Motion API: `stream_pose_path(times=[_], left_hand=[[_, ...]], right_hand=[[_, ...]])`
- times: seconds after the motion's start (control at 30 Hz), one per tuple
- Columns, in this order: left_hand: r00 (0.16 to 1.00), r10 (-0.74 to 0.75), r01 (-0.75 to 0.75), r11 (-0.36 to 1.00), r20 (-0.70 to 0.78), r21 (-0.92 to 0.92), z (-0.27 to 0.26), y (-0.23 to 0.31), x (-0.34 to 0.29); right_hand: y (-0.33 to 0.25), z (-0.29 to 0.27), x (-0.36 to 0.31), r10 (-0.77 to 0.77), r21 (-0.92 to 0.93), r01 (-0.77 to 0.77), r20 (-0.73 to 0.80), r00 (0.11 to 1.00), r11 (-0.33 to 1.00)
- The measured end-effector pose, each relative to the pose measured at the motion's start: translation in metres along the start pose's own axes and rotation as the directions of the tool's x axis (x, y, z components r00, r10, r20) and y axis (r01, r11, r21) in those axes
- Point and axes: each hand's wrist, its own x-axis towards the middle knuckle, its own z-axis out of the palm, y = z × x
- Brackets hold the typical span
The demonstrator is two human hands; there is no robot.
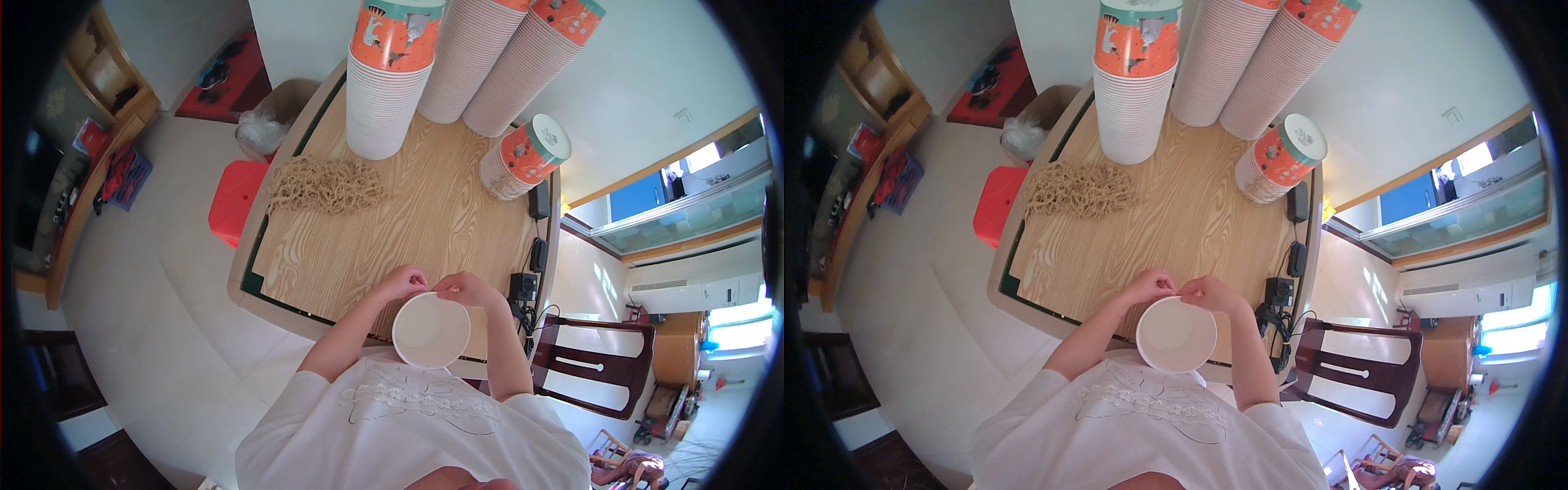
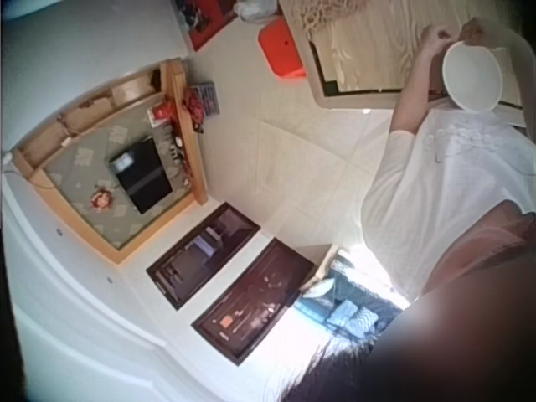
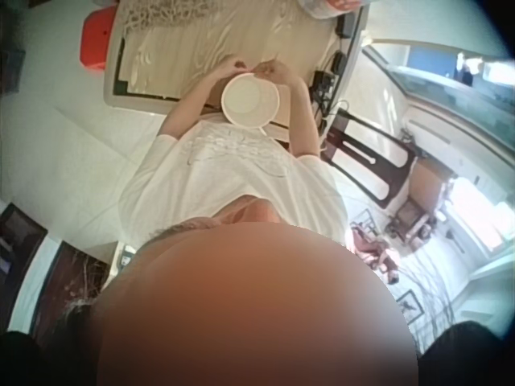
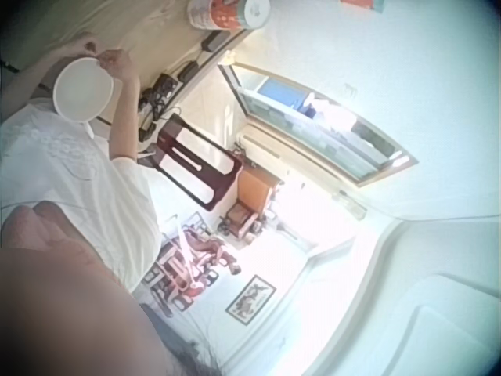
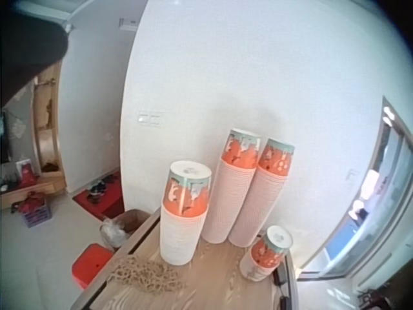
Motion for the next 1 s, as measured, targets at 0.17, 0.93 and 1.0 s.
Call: stream_pose_path(times=[0.17,0.93,1.0], left_hand=[[0.987,-0.082,0.081,0.997,-0.141,-0.011,-0.023,-0.021,-0.022],[0.989,0.014,-0.089,0.857,-0.149,-0.508,-0.064,0.142,-0.054],[0.995,0.034,-0.082,0.835,-0.097,-0.545,-0.062,0.147,-0.064]], right_hand=[[0.017,-0.004,0.001,-0.025,-0.043,0.019,-0.147,0.989,0.999],[-0.044,0.006,0.017,-0.342,-0.293,0.239,-0.377,0.861,0.926],[-0.041,0.014,0.033,-0.344,-0.271,0.268,-0.293,0.892,0.925]])
